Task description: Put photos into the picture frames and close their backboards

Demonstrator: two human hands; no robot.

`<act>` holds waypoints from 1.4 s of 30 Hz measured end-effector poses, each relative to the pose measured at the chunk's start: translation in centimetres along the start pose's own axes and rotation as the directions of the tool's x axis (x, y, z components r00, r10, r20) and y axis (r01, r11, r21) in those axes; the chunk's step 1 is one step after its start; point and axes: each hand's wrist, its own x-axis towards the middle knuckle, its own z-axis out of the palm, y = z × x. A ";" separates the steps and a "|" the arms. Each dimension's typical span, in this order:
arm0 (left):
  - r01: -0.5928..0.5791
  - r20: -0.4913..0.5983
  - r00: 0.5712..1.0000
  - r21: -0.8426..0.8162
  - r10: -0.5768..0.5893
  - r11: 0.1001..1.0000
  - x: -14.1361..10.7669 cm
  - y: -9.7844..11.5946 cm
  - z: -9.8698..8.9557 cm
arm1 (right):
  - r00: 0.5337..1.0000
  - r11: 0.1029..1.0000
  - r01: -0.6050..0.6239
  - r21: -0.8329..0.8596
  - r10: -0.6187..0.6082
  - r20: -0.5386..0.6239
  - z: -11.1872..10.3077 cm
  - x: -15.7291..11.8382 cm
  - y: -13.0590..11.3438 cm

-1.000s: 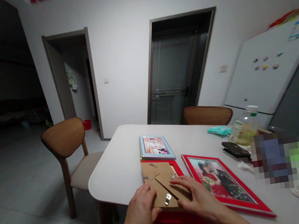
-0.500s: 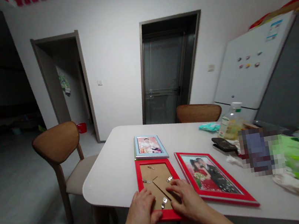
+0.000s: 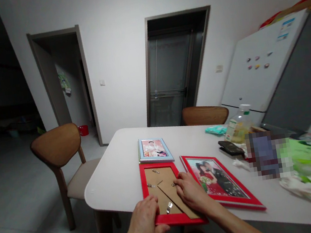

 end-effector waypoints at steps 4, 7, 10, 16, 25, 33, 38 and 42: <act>0.025 -0.007 1.000 0.013 -0.025 1.000 0.2 0.1 0.1 | 1.000 1.000 0.000 0.022 0.000 -0.021 0.5 0.0 0.3; 0.030 -0.008 1.000 0.014 -0.030 0.999 0.2 0.1 0.2 | 0.999 0.999 -0.001 0.044 0.003 -0.045 0.6 0.0 0.5; 0.033 -0.002 0.999 0.015 -0.033 0.999 0.1 0.1 0.1 | 0.999 0.998 0.012 0.060 -0.009 -0.047 0.4 -0.2 0.4; 0.028 0.015 0.999 0.004 -0.028 1.000 0.0 -0.3 -0.2 | 0.973 0.963 0.227 0.142 -0.229 -0.007 -0.5 -2.3 -1.9; 0.016 0.017 1.000 -0.016 -0.016 1.000 0.1 -0.3 -0.6 | 0.911 0.899 0.384 0.211 -0.406 0.072 -1.5 -3.7 -3.8; 0.027 0.006 1.000 -0.034 -0.027 0.999 0.1 -0.4 -0.4 | 0.946 0.913 0.280 0.296 -0.315 0.074 -0.9 -2.5 -3.6; 0.022 0.005 1.000 -0.055 -0.022 0.998 0.3 -0.5 -0.4 | 0.974 0.930 0.173 0.325 -0.210 0.080 0.7 1.2 -4.8; 0.017 0.009 1.000 -0.046 -0.016 0.999 0.3 -0.7 -0.4 | 0.992 0.963 0.089 0.254 -0.108 0.064 2.4 3.7 -5.8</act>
